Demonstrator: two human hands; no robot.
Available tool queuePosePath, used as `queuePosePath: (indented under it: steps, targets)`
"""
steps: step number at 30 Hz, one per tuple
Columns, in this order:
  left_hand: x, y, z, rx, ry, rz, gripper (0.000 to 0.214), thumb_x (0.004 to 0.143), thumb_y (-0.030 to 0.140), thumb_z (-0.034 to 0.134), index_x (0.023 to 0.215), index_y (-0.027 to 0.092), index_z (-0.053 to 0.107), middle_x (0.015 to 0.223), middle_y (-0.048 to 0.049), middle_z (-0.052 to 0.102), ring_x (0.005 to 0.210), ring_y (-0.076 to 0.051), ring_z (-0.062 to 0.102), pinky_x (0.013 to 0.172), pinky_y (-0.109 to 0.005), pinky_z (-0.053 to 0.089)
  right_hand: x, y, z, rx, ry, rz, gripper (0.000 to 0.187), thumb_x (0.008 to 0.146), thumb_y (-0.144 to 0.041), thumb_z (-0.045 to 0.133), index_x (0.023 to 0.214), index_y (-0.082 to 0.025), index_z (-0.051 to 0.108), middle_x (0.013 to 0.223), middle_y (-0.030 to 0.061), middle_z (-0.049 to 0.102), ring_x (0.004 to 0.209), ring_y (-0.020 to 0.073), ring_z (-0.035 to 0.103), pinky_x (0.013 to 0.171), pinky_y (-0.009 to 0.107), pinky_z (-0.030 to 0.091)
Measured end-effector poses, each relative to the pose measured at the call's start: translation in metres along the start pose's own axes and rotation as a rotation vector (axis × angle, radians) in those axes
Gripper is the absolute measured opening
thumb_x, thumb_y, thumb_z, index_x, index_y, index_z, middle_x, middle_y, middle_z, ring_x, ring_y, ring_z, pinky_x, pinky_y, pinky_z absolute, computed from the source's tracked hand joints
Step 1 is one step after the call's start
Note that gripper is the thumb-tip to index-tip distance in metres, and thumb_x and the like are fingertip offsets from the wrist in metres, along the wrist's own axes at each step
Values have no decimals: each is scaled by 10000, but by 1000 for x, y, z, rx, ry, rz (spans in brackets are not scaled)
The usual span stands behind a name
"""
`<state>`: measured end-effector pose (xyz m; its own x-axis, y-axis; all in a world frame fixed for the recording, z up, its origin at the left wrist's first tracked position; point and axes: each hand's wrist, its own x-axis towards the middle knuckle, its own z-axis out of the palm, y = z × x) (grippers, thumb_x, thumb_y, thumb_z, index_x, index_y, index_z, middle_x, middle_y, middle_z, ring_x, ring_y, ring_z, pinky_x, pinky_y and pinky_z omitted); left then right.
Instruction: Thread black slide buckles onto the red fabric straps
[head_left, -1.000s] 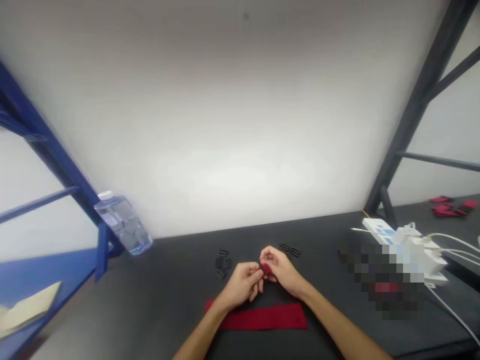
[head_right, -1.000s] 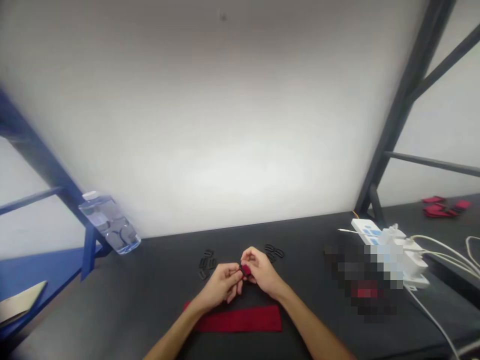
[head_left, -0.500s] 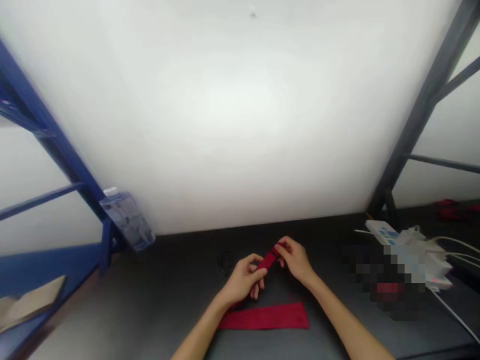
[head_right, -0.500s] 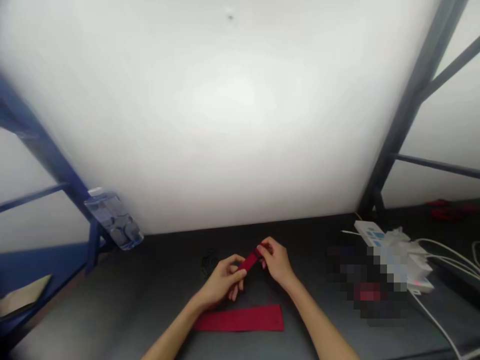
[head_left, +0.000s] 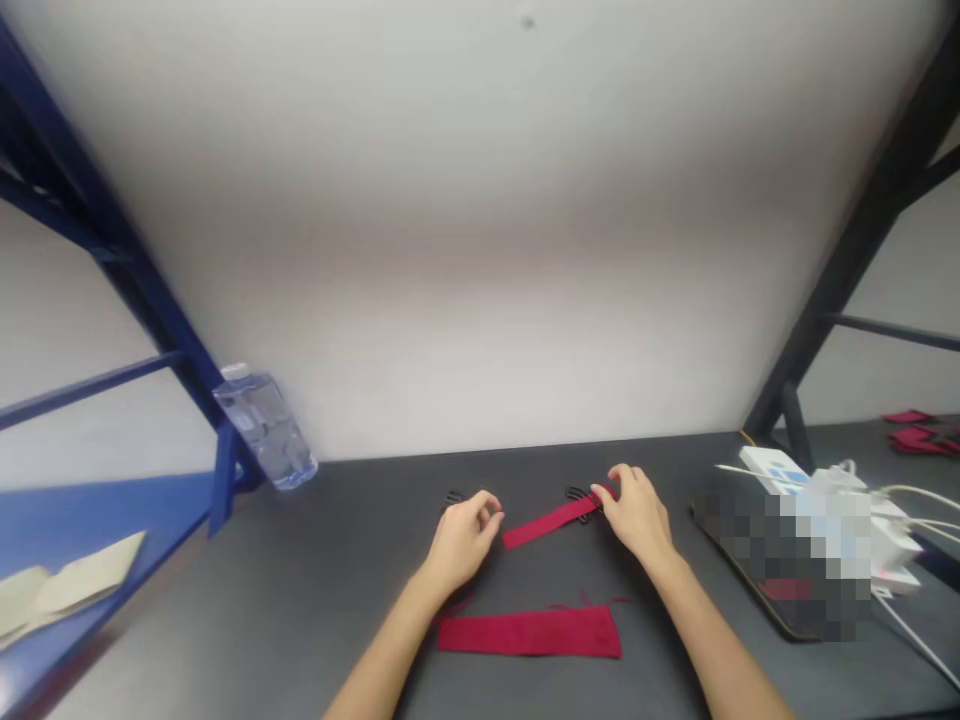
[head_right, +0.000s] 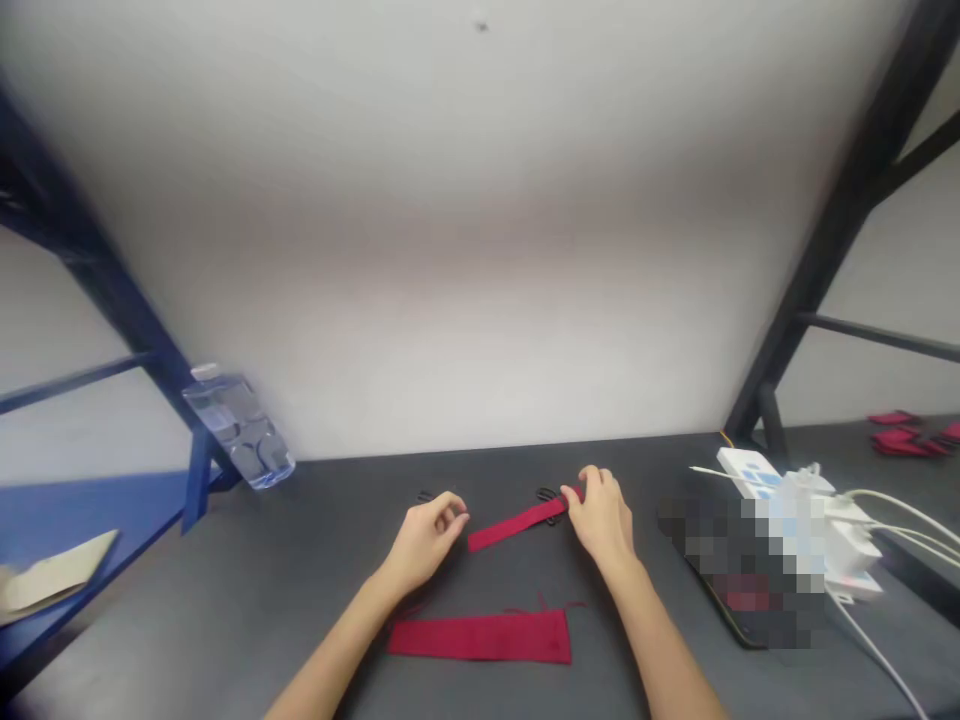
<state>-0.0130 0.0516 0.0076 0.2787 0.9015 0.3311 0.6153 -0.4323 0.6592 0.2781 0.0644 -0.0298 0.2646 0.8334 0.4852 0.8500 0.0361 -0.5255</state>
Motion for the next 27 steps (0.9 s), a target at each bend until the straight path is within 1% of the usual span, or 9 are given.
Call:
queuePosePath:
  steps: [2, 3, 5, 8, 10, 12, 15, 20, 27]
  targets:
    - [2, -4, -15, 150, 28, 18, 144, 884, 305, 544, 909, 212, 651, 628, 17, 589, 584, -152, 536, 596, -251, 392, -4, -18, -6, 21, 30, -49, 195, 850, -350, 560, 980, -205, 572, 1005, 113, 602, 958, 282, 561, 721, 350, 443]
    - [3, -7, -24, 207, 49, 30, 160, 894, 306, 531, 936, 214, 655, 667, 5, 602, 633, -167, 550, 630, -265, 406, -7, -28, -8, 72, -15, -119, 175, 863, -320, 555, 996, -208, 572, 1025, 104, 597, 979, 270, 553, 779, 356, 446]
    - [4, -18, -40, 280, 62, 67, 171, 888, 298, 543, 965, 209, 668, 765, -29, 630, 763, -200, 570, 734, -303, 433, -14, -51, -10, 195, -218, -301, 127, 876, -255, 553, 995, -224, 583, 1027, 73, 599, 983, 237, 551, 854, 342, 440]
    - [3, -36, -54, 316, -27, 95, 214, 839, 299, 628, 1020, 210, 698, 944, -75, 650, 937, -242, 556, 856, -354, 431, -24, -79, -5, 263, -543, -512, 197, 834, -211, 631, 1026, -239, 597, 1032, 49, 598, 1016, 233, 532, 884, 330, 433]
    - [2, -43, -55, 343, -76, 88, 273, 827, 305, 654, 1083, 222, 699, 989, -85, 636, 967, -250, 538, 879, -368, 423, -28, -87, 1, 256, -618, -535, 217, 810, -170, 660, 1010, -231, 600, 1024, 45, 589, 1005, 229, 521, 881, 329, 425]
    - [2, -46, -52, 377, -99, 82, 281, 834, 322, 655, 1099, 241, 701, 1011, -85, 620, 986, -254, 522, 889, -381, 412, -29, -89, 9, 252, -649, -519, 205, 798, -131, 665, 969, -223, 598, 989, 38, 580, 974, 218, 513, 862, 323, 419]
    - [2, -43, -47, 415, -110, 73, 210, 840, 354, 652, 1012, 257, 721, 1039, -78, 597, 1033, -267, 493, 906, -408, 384, -28, -86, 16, 279, -665, -491, 203, 777, -92, 671, 910, -216, 581, 939, 23, 563, 925, 202, 502, 822, 309, 413]
    - [3, -35, -45, 398, -147, 56, 138, 800, 359, 696, 864, 237, 695, 1040, -56, 585, 1031, -261, 482, 887, -409, 368, -30, -87, 13, 343, -608, -488, 219, 756, -35, 653, 826, -209, 539, 913, 12, 548, 903, 194, 487, 782, 297, 400]
    - [-1, -24, -37, 338, -207, 81, 190, 873, 372, 600, 1002, 250, 668, 1047, -54, 602, 1032, -254, 500, 893, -404, 349, -33, -83, 10, 412, -541, -489, 198, 821, -9, 548, 814, -207, 542, 850, 17, 580, 882, 202, 494, 781, 317, 402]
